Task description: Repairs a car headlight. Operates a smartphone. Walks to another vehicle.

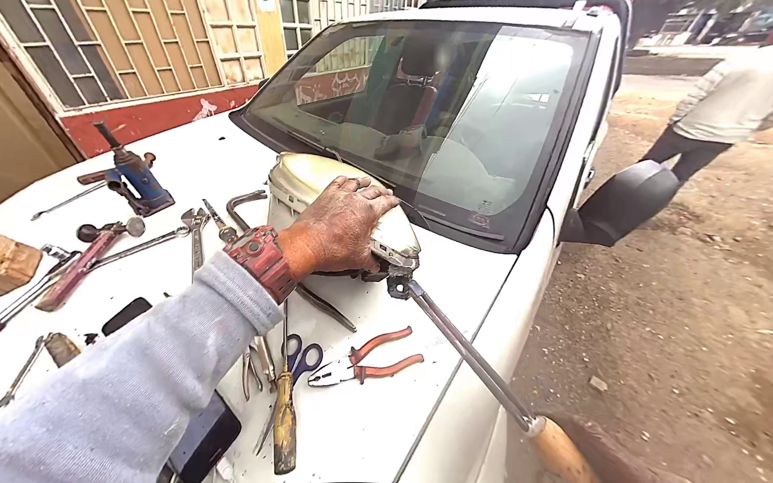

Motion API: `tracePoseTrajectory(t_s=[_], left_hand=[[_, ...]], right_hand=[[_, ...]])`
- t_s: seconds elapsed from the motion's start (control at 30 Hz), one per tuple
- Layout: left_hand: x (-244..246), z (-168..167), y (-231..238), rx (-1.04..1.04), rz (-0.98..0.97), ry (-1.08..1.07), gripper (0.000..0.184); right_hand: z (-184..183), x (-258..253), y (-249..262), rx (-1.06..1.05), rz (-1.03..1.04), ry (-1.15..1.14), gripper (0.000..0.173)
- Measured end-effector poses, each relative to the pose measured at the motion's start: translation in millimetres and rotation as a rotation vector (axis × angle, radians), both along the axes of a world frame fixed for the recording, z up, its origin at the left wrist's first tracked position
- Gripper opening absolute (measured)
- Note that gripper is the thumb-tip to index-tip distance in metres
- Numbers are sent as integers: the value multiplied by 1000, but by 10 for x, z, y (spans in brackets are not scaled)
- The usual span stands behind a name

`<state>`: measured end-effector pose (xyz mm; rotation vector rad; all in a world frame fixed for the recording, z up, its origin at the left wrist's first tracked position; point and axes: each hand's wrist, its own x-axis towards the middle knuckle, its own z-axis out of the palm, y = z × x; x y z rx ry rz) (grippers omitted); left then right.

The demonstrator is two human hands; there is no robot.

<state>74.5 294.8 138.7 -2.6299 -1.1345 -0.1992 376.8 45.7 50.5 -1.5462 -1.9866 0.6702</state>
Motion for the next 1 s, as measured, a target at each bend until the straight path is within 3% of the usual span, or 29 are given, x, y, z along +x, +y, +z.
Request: tracePoseTrajectory(t_s=[0.17, 0.37, 1.0], left_hand=[[-8, -56, 57, 51, -20, 0, 99], [-15, -64, 65, 41, -7, 13, 100], [0, -44, 64, 4, 1, 23, 100]], right_hand=[[-182, -43, -116, 80, -28, 216, 53], [-382, -128, -201, 27, -50, 252, 52], [-56, -54, -153, -42, 3, 110, 46]])
